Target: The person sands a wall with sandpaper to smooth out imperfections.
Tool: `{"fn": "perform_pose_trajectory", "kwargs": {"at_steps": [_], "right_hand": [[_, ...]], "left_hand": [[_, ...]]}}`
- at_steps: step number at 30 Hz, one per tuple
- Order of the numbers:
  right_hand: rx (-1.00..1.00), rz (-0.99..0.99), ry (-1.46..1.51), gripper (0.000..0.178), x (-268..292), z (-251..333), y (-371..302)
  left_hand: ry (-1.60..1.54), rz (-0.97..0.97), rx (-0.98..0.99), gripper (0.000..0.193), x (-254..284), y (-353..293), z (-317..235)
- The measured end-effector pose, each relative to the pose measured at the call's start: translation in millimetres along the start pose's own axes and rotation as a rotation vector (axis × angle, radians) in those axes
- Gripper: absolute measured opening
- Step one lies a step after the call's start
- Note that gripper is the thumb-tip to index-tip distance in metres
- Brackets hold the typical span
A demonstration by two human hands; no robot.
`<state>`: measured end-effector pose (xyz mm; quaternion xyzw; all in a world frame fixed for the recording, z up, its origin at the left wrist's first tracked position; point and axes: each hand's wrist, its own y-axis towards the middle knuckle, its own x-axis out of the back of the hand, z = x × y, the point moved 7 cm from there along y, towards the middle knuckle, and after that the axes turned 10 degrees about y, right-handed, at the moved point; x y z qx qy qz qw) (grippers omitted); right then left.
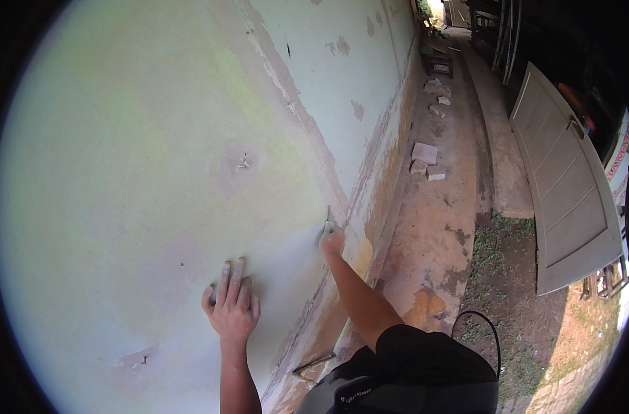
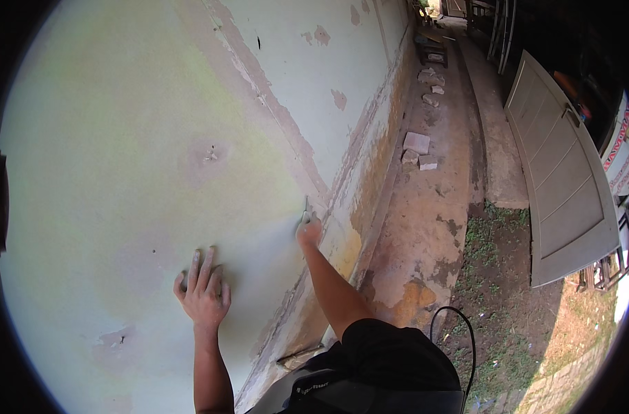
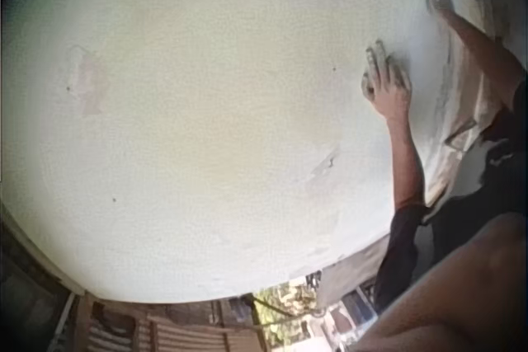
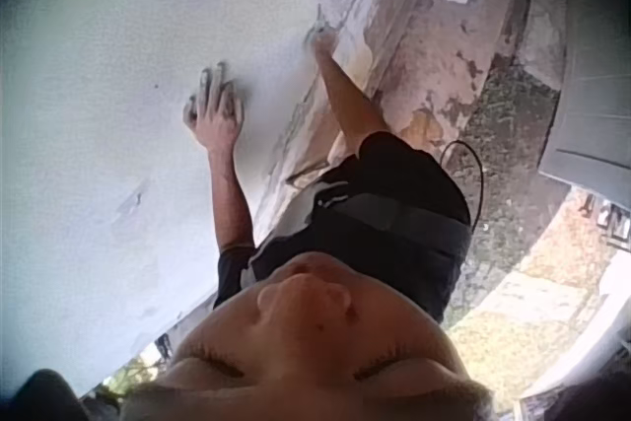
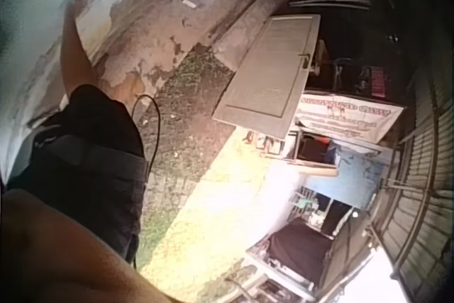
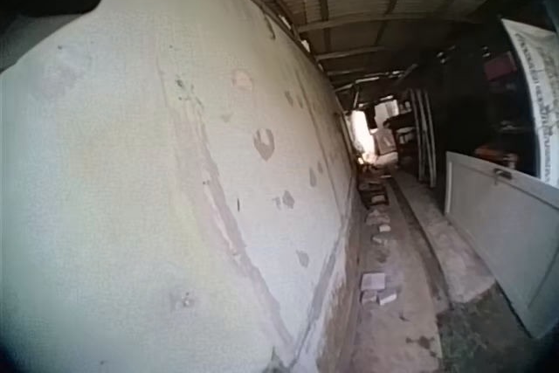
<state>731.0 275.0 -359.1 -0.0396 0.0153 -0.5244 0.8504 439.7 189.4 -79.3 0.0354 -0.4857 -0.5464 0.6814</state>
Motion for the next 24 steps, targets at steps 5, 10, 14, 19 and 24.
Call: {"fn": "perform_pose_trajectory", "kwargs": {"at_steps": [5, 10, 14, 19, 24], "right_hand": [[0.277, 0.11, 0.057, 0.035, -23, 107, -85], [0.748, 0.113, 0.014, 0.042, -17, 146, -157], [0.201, -0.001, -0.115, 0.037, -12, 49, -50], [0.131, -0.002, -0.116, 0.036, -3, 11, -8], [0.847, 0.067, 0.009, 0.037, -11, 150, -170]], "left_hand": [[0.046, -0.017, 0.034, 0.012, -5, -14, 15], [0.031, -0.059, 0.019, 0.01, 1, -8, 9], [0.032, -0.07, 0.035, 0.009, 1, -7, 9], [0.002, -0.091, 0.022, 0.008, 6, -2, 4], [0.003, -0.076, 0.073, 0.009, 0, -10, 13]]}}
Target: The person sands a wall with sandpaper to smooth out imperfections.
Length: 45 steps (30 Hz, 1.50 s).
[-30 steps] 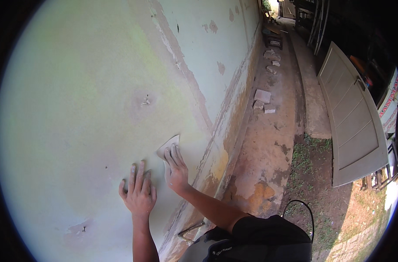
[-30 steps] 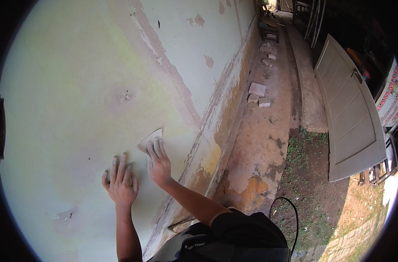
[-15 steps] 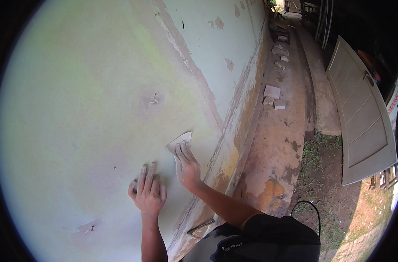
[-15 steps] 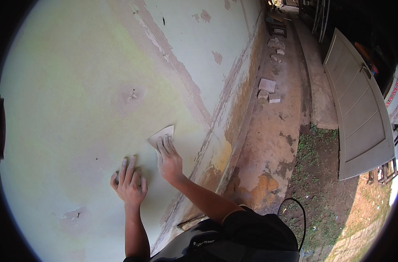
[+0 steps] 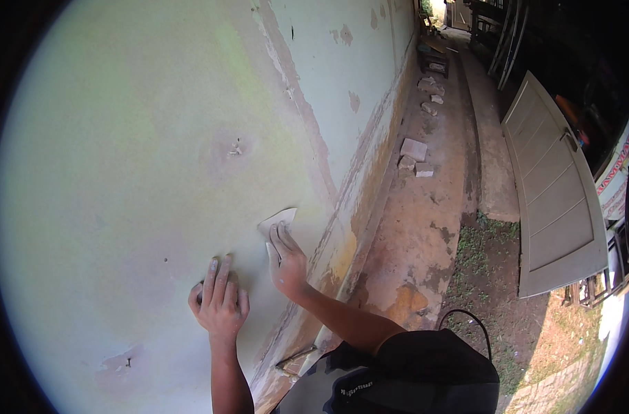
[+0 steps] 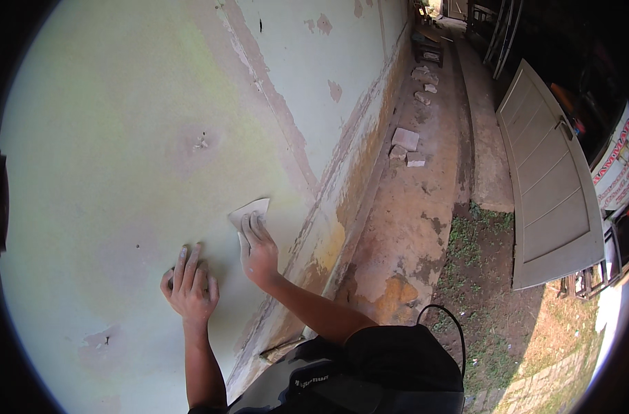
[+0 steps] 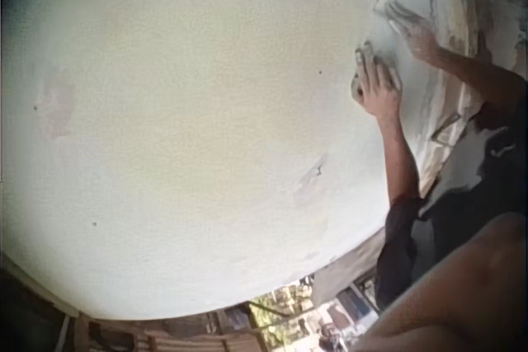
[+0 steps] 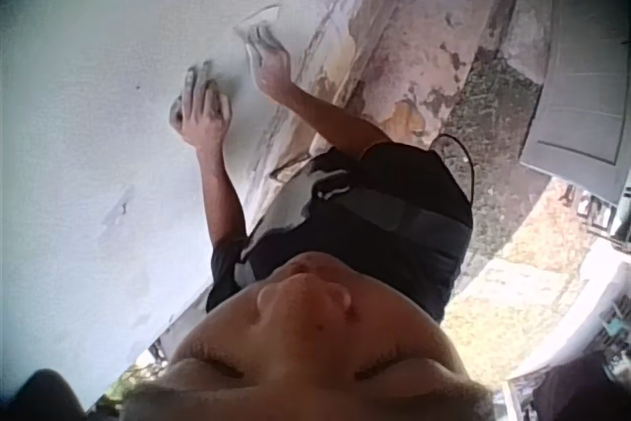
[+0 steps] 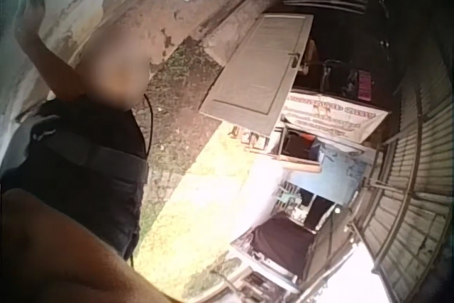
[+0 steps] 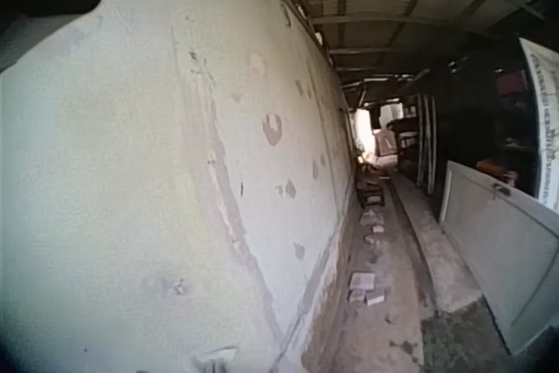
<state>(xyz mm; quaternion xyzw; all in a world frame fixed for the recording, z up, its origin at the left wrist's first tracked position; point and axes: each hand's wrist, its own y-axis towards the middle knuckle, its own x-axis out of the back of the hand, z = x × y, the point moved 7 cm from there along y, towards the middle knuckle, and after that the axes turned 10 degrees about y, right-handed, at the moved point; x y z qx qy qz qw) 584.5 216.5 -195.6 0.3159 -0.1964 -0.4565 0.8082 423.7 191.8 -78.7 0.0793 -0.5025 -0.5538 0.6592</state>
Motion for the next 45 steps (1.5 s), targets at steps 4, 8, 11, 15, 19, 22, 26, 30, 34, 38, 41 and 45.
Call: {"fn": "perform_pose_trajectory", "kwargs": {"at_steps": [4, 8, 11, 15, 19, 22, 26, 30, 34, 38, 41, 45], "right_hand": [[-0.397, 0.11, -0.069, 0.039, 4, -61, 5], [-0.811, 0.235, -0.261, 0.042, 28, -167, 7], [-0.441, 0.066, 0.125, 0.041, 13, -104, 9], [-0.152, 0.099, 0.275, 0.041, 1, 5, 5], [-0.044, 0.214, 0.285, 0.048, -9, 79, -11], [0.088, 0.227, 0.08, 0.055, -26, 92, -10], [0.142, 0.197, 0.068, 0.063, -33, 73, 3], [0.03, 0.199, 0.016, 0.065, -25, 53, 35], [-0.058, 0.11, 0.004, 0.062, -24, 59, 28], [-0.147, 0.197, 0.012, 0.063, -37, 90, -27], [-0.177, 0.2, 0.101, 0.064, -53, 112, -76], [-0.14, 0.105, 0.262, 0.066, -67, 101, -73]], "left_hand": [[-0.006, -0.02, 0.008, 0.01, 0, 4, -1], [-0.108, -0.073, 0.03, 0.008, 4, 7, -11], [-0.238, -0.015, 0.062, 0.008, 0, -14, -2], [-0.308, -0.028, 0.109, 0.012, 17, -22, 14], [-0.378, -0.04, 0.181, 0.014, 43, -25, 34], [-0.338, -0.054, 0.208, 0.012, 67, -31, 52], [-0.283, -0.03, 0.213, 0.009, 88, -59, 81], [-0.316, -0.06, 0.183, 0.01, 91, -88, 91], [-0.341, -0.11, 0.192, 0.01, 85, -92, 92], [-0.312, -0.16, 0.242, 0.012, 80, -88, 91], [-0.282, -0.147, 0.241, 0.014, 75, -81, 85], [-0.267, -0.015, 0.143, 0.016, 75, -59, 79]]}}
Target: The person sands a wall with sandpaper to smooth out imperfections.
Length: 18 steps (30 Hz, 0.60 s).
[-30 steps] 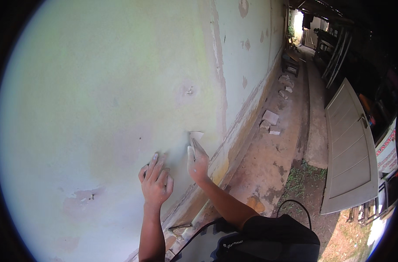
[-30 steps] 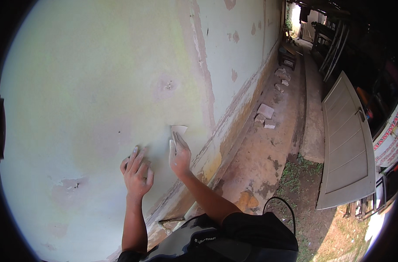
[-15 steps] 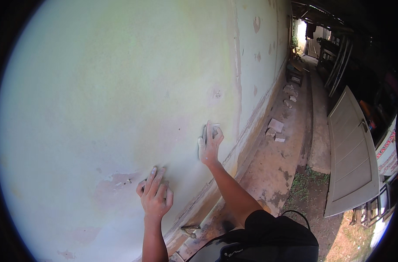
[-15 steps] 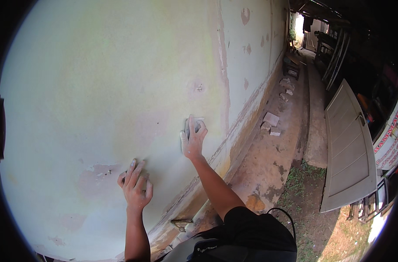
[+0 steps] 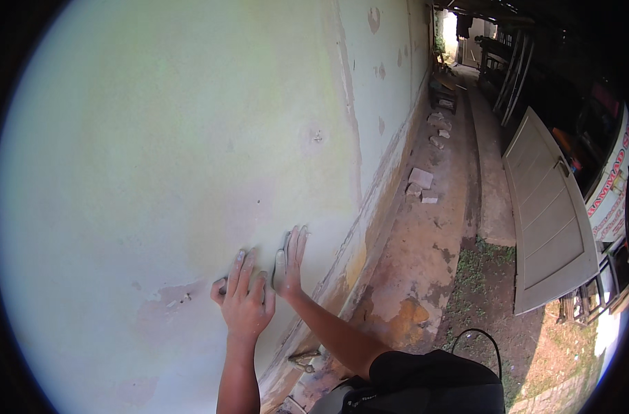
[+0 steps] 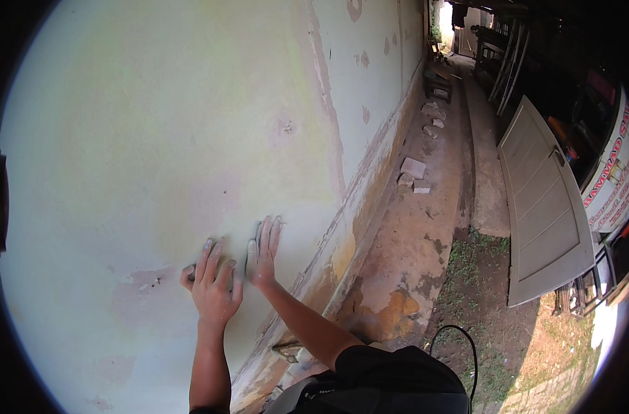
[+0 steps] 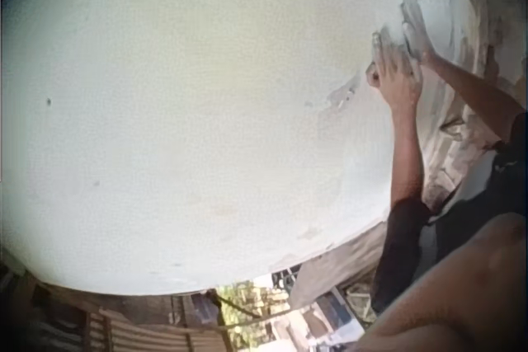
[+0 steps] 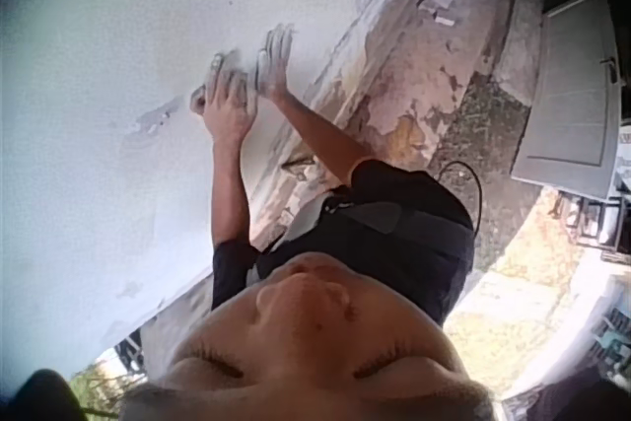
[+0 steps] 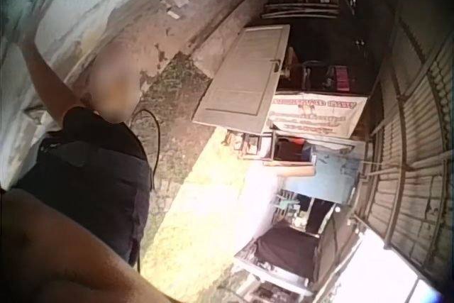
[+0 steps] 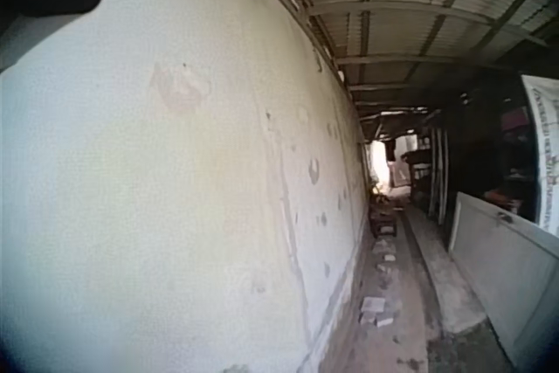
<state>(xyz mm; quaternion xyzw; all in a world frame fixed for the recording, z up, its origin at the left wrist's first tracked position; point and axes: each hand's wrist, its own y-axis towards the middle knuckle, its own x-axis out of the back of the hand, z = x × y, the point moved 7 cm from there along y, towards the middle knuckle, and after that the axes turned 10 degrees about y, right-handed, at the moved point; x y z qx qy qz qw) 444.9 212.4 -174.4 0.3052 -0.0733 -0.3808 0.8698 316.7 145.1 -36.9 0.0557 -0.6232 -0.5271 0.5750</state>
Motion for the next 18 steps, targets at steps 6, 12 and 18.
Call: {"fn": "perform_pose_trajectory", "kwargs": {"at_steps": [6, 12, 18], "right_hand": [[-0.131, -0.195, 0.089, 0.065, 51, -105, 59], [-0.166, -0.112, 0.073, 0.066, 24, -41, 57], [-0.012, 0.079, 0.038, 0.064, 30, -85, 44]], "left_hand": [[0.176, 0.286, -0.3, 0.021, 1, 41, -17], [0.356, 0.381, -0.486, 0.044, -30, 80, -32], [0.457, 0.479, -0.613, 0.053, -42, 132, -49]]}}
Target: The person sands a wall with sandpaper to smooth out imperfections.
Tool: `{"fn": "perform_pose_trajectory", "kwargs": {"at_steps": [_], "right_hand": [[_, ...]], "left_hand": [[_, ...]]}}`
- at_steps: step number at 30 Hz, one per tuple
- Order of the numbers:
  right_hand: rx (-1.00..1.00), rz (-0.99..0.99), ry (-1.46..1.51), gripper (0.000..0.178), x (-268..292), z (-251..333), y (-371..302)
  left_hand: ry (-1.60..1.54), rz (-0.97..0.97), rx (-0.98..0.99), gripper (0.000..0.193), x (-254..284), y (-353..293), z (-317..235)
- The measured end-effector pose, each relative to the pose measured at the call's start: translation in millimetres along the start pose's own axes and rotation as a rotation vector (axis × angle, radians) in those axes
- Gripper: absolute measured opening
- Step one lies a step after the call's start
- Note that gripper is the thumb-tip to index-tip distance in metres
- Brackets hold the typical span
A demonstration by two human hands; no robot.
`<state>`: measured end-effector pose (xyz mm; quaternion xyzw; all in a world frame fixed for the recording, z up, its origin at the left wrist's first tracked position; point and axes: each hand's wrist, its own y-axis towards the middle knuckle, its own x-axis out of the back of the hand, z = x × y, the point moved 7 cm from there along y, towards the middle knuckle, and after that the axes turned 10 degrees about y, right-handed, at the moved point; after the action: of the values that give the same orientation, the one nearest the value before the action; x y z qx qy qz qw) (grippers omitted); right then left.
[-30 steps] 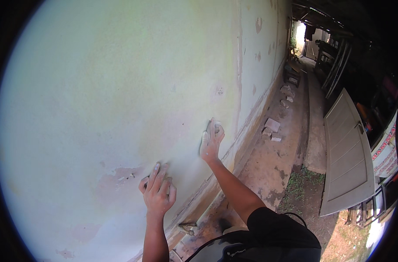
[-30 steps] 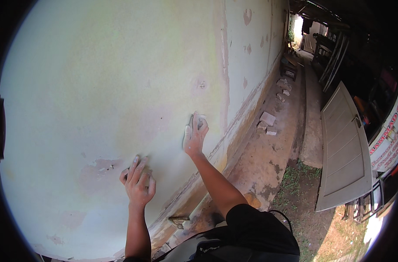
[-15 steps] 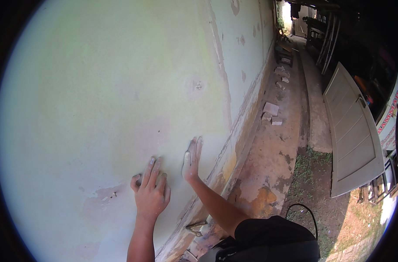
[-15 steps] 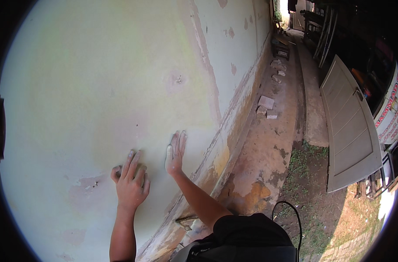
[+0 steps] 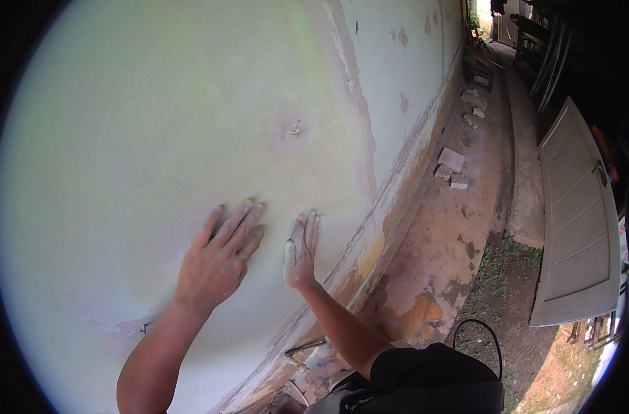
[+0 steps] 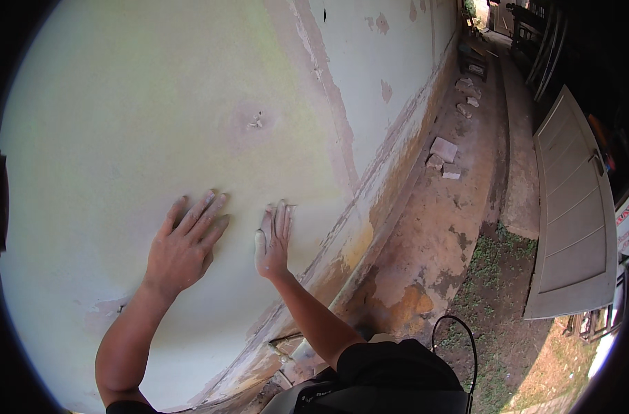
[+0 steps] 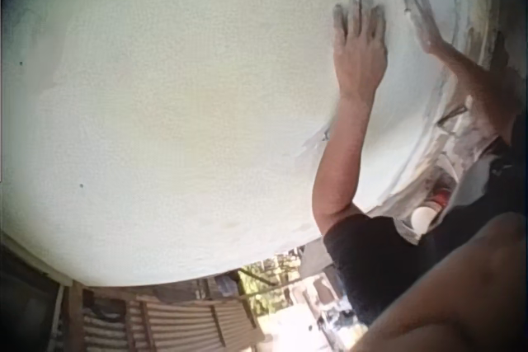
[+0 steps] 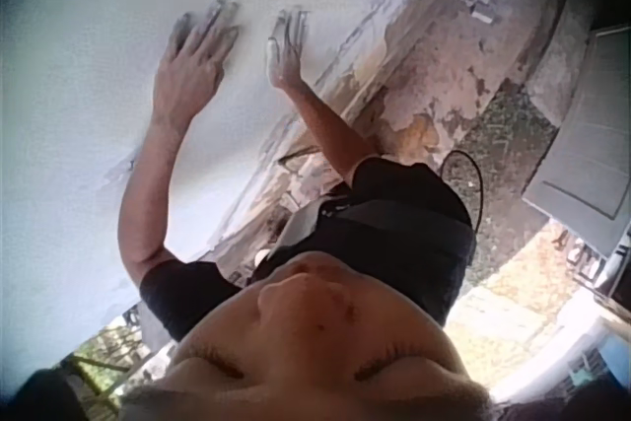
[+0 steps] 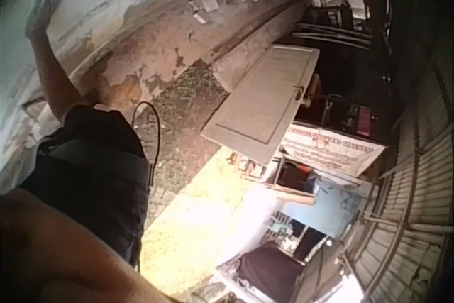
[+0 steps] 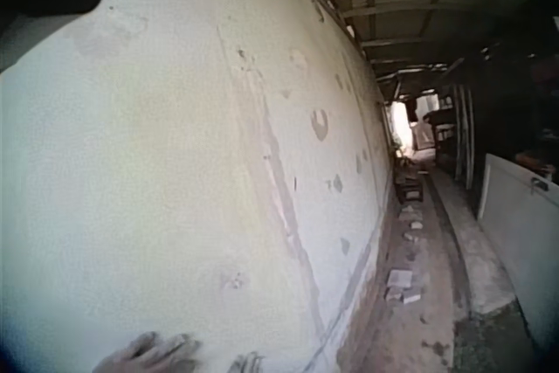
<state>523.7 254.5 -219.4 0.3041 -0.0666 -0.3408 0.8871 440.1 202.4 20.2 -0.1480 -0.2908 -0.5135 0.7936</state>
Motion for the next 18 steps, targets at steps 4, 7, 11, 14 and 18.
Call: {"fn": "perform_pose_trajectory", "kwargs": {"at_steps": [4, 7, 11, 14, 18], "right_hand": [[-0.202, -0.262, 0.088, 0.065, 63, -95, 36], [-0.448, -0.373, 0.084, 0.064, 87, -132, 42], [-0.129, -0.047, 0.062, 0.065, 15, 9, 21], [-0.027, 0.131, -0.051, 0.067, 9, 4, 2], [-0.155, -0.151, 0.049, 0.067, 42, -81, 11]], "left_hand": [[0.092, 0.008, -0.122, 0.055, 7, 25, 2], [0.145, 0.013, -0.188, 0.058, 11, 37, -7], [0.188, 0.076, -0.25, 0.057, 1, 24, -7], [0.165, 0.082, -0.383, 0.052, 0, 43, -14], [0.194, 0.037, -0.434, 0.046, 4, 53, -17]]}}
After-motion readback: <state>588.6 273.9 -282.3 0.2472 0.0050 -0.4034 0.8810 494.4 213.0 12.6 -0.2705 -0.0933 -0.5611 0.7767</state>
